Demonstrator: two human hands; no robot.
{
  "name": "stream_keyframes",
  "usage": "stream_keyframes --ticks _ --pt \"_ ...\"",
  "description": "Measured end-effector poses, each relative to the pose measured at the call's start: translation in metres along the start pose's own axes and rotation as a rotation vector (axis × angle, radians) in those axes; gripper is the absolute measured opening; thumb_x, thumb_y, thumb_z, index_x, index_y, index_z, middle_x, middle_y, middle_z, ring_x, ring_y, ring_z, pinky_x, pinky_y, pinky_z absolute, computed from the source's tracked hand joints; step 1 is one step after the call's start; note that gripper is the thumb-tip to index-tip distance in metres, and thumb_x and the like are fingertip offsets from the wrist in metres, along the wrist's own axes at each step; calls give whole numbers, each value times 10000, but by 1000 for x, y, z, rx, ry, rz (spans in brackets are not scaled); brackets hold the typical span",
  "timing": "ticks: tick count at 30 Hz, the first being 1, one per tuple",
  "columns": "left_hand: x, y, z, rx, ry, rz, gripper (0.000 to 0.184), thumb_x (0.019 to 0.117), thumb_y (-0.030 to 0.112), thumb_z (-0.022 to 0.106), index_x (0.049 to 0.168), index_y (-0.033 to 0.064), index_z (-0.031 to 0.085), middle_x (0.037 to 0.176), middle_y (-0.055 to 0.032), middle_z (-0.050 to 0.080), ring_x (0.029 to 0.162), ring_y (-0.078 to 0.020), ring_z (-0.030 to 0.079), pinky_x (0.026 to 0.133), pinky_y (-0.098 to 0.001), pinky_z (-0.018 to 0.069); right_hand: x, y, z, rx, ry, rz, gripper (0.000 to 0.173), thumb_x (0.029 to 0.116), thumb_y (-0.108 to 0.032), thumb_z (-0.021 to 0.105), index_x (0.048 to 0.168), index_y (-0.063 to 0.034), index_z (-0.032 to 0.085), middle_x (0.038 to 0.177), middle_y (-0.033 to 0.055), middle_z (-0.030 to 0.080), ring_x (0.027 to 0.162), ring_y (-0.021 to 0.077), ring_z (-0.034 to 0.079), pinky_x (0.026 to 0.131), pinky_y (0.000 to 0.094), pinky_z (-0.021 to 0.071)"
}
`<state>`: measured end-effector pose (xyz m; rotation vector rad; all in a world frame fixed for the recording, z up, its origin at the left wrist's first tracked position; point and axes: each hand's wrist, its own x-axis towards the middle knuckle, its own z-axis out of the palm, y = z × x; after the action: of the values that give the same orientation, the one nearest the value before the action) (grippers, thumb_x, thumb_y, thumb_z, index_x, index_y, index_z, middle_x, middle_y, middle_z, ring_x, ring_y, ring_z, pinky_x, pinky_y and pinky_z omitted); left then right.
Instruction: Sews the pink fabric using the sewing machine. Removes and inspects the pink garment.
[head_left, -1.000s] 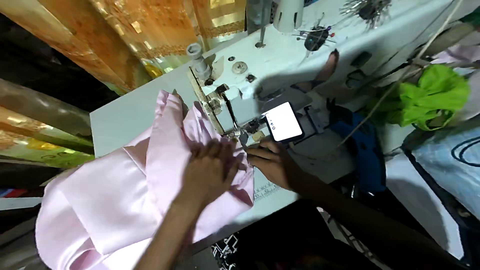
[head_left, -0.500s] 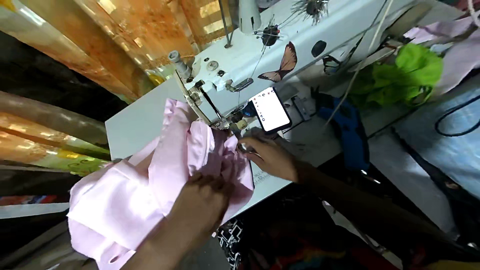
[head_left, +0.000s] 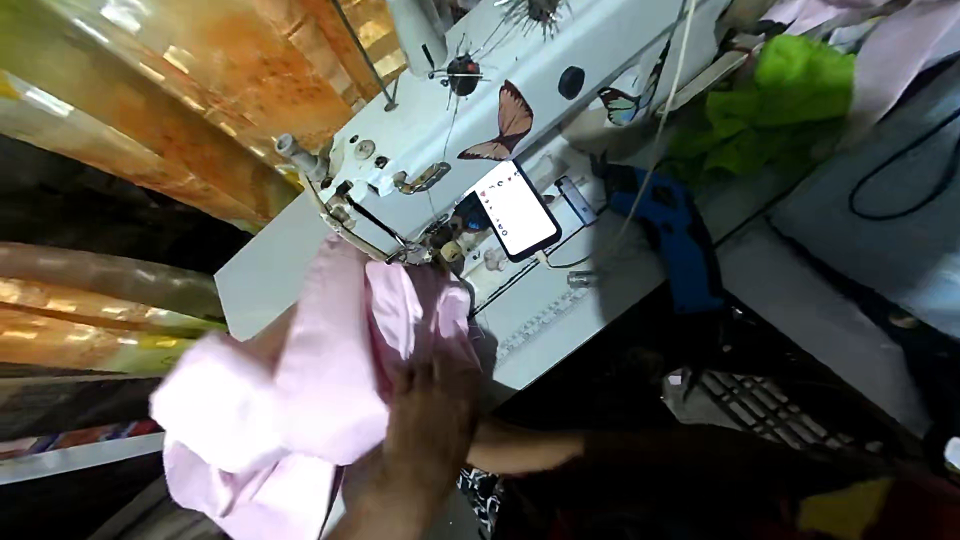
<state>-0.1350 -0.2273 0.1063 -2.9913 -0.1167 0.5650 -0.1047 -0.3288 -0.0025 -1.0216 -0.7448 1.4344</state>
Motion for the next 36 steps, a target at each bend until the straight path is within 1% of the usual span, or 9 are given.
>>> stream_keyframes --ticks 3,5,8,10,13,19,23,31,36 --pt "-3 10 37 31 260 -8 230 861 178 758 1079 113 787 1069 -222 719 983 -420 702 837 -593 539 -55 -26 -31 -467 299 -115 232 1014 -120 603 1089 76 701 945 185 738 833 227 729 808 396 597" --pt "-2 7 35 37 266 20 203 878 244 739 1021 107 787 1050 -196 727 970 -398 710 823 -579 544 -65 -34 -52 -767 561 -277 273 1004 -83 581 1229 -1 711 1098 154 743 964 240 732 890 391 591" --pt "4 4 -10 -48 -85 53 364 992 342 629 1150 31 730 1267 -224 666 1162 -428 642 947 -620 482 -44 -33 -83 -1136 522 -556 274 1010 -59 559 1218 -70 736 1240 122 716 1118 278 691 969 415 558" --pt "17 0 -45 -87 -194 59 362 1025 312 561 1152 12 720 1264 -214 666 1166 -414 641 957 -603 491 -23 -27 -92 -1255 454 -664 210 999 -53 565 1068 -101 757 1123 96 729 1046 277 684 896 416 567" --pt "48 -16 -57 -228 -33 70 238 998 212 615 989 0 723 949 -185 704 895 -374 699 775 -583 548 -6 -22 -89 -1283 495 -771 181 966 -44 594 931 -112 758 1052 58 749 1023 251 693 874 389 568" --pt "66 -54 -4 -33 3 -9 438 1040 413 540 1268 76 704 1371 -145 645 1299 -415 576 947 -665 495 -15 -35 -104 -1319 389 -758 193 1010 -77 552 958 -118 734 1066 34 724 1051 248 653 871 440 507" --pt "59 -75 19 -106 202 96 459 971 462 601 1071 47 770 1286 -191 665 1043 -420 698 757 -638 563 -16 -36 -106 -1332 395 -707 181 1022 -128 550 987 -143 727 1084 62 700 1067 274 646 899 475 502" --pt "62 -83 15 -201 151 7 680 909 563 650 1308 12 635 1269 -217 669 1006 -449 700 772 -659 547 -8 -40 -106 -1359 364 -587 206 1008 -301 611 1091 -152 727 1427 124 598 1281 354 577 955 556 488" --pt "69 -94 2 -179 104 -29 810 879 589 694 1483 81 514 1147 -246 694 981 -463 692 774 -661 536 8 -40 -114 -1348 457 -659 137 994 -144 621 1113 -135 689 1071 58 729 1058 256 676 923 483 505"
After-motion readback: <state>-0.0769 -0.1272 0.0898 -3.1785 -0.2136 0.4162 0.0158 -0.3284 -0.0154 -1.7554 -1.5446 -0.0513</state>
